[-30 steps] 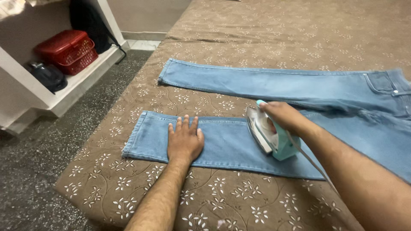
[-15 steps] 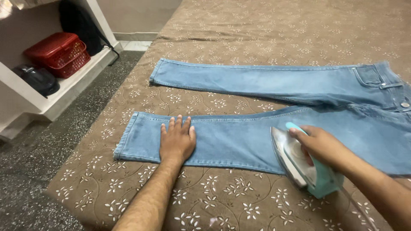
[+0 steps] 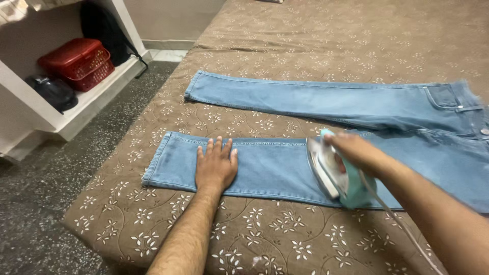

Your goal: The person irons a pair of blue jeans laid flat on a bed. They use a handheld electric iron to smooth both legs, repositioning the garment as needed to cover different sections.

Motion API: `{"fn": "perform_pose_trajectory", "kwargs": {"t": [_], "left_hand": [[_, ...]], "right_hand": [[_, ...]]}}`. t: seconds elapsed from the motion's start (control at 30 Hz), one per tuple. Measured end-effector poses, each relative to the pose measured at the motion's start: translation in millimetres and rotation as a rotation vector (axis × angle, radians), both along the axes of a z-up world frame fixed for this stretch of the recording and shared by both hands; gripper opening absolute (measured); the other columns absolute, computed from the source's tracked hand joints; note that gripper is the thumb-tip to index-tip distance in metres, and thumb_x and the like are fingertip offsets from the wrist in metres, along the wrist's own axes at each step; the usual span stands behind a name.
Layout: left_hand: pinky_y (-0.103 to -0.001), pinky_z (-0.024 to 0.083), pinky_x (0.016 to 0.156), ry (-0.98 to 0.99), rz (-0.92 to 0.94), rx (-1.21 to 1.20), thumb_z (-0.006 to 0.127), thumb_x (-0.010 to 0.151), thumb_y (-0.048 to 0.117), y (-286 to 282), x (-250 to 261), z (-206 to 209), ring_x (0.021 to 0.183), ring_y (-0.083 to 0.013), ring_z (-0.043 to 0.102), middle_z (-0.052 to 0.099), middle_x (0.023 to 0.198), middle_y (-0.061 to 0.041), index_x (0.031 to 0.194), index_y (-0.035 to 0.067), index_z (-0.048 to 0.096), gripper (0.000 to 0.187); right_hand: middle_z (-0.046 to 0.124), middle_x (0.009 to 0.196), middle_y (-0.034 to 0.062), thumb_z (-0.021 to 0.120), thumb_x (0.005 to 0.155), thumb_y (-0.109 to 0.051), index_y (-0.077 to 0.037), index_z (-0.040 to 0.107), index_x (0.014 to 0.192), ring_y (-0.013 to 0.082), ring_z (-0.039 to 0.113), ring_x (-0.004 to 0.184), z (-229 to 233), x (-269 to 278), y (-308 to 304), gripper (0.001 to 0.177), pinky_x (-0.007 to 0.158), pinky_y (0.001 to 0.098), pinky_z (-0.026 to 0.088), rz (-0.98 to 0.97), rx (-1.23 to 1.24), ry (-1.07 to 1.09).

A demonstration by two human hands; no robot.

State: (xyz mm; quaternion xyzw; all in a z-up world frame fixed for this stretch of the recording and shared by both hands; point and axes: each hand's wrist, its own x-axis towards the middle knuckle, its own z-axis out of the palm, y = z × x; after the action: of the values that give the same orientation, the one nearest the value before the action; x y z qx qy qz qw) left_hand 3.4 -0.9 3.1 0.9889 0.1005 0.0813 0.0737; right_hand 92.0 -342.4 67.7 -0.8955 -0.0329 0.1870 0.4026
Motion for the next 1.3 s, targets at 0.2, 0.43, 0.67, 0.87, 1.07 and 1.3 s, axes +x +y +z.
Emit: {"fn": "perform_pose_trajectory", "kwargs": {"t": [0.2, 0.43, 0.67, 0.87, 1.07, 1.3], "left_hand": [[-0.054, 0.011, 0.124, 0.020, -0.004, 0.007, 0.029, 0.103, 0.052, 0, -1, 0, 0.153, -0.0304, 0.022, 0.029, 0.165, -0.008, 0.156, 0.022, 0.039, 0.061], [-0.056, 0.012, 0.123, 0.008, -0.007, 0.003, 0.032, 0.103, 0.051, 1, 2, -2, 0.153, -0.0319, 0.024, 0.030, 0.165, -0.011, 0.155, 0.020, 0.040, 0.061], [-0.057, 0.015, 0.122, -0.031, -0.012, 0.003, 0.034, 0.102, 0.048, 3, 1, -6, 0.152, -0.0330, 0.028, 0.035, 0.162, -0.011, 0.153, 0.020, 0.044, 0.059], [-0.057, 0.016, 0.122, -0.031, -0.014, 0.014, 0.034, 0.103, 0.048, 1, -2, -5, 0.151, -0.0324, 0.028, 0.035, 0.163, -0.010, 0.153, 0.020, 0.044, 0.058], [-0.056, 0.013, 0.122, -0.020, -0.021, 0.006, 0.032, 0.103, 0.048, 1, 0, -3, 0.152, -0.0323, 0.026, 0.033, 0.163, -0.011, 0.154, 0.020, 0.041, 0.060], [-0.057, 0.013, 0.122, -0.025, -0.026, -0.017, 0.033, 0.102, 0.048, 2, 2, -4, 0.151, -0.0332, 0.025, 0.033, 0.163, -0.012, 0.154, 0.018, 0.041, 0.060]], "right_hand": [[0.059, 0.071, 0.0038, 0.055, 0.097, -0.056, -0.015, 0.069, 0.123, 0.0179, 0.057, 0.060, 16, -75, -6, 0.051, 0.057, 0.0352, 0.052, -0.066, -0.045, 0.144], [0.064, 0.073, 0.0104, 0.052, 0.096, -0.053, -0.009, 0.071, 0.119, 0.0223, 0.061, 0.057, 8, -8, 48, 0.054, 0.056, 0.0378, 0.051, 0.014, -0.008, -0.016], [0.063, 0.074, 0.0106, 0.051, 0.100, -0.051, -0.005, 0.071, 0.118, 0.0204, 0.058, 0.056, -5, 37, 87, 0.053, 0.057, 0.0383, 0.049, 0.053, 0.052, 0.022], [0.060, 0.072, 0.0106, 0.049, 0.099, -0.050, -0.007, 0.070, 0.120, 0.0230, 0.058, 0.053, 1, -36, 44, 0.052, 0.053, 0.0403, 0.049, 0.064, 0.016, 0.078], [0.057, 0.069, 0.0062, 0.057, 0.096, -0.054, -0.021, 0.066, 0.127, 0.0211, 0.056, 0.053, 13, -69, 38, 0.046, 0.053, 0.0380, 0.048, 0.023, -0.028, 0.155], [0.063, 0.069, 0.0089, 0.052, 0.099, -0.050, -0.007, 0.072, 0.115, 0.0201, 0.059, 0.053, 3, 3, 98, 0.050, 0.053, 0.0380, 0.049, 0.071, 0.059, -0.055]]}}
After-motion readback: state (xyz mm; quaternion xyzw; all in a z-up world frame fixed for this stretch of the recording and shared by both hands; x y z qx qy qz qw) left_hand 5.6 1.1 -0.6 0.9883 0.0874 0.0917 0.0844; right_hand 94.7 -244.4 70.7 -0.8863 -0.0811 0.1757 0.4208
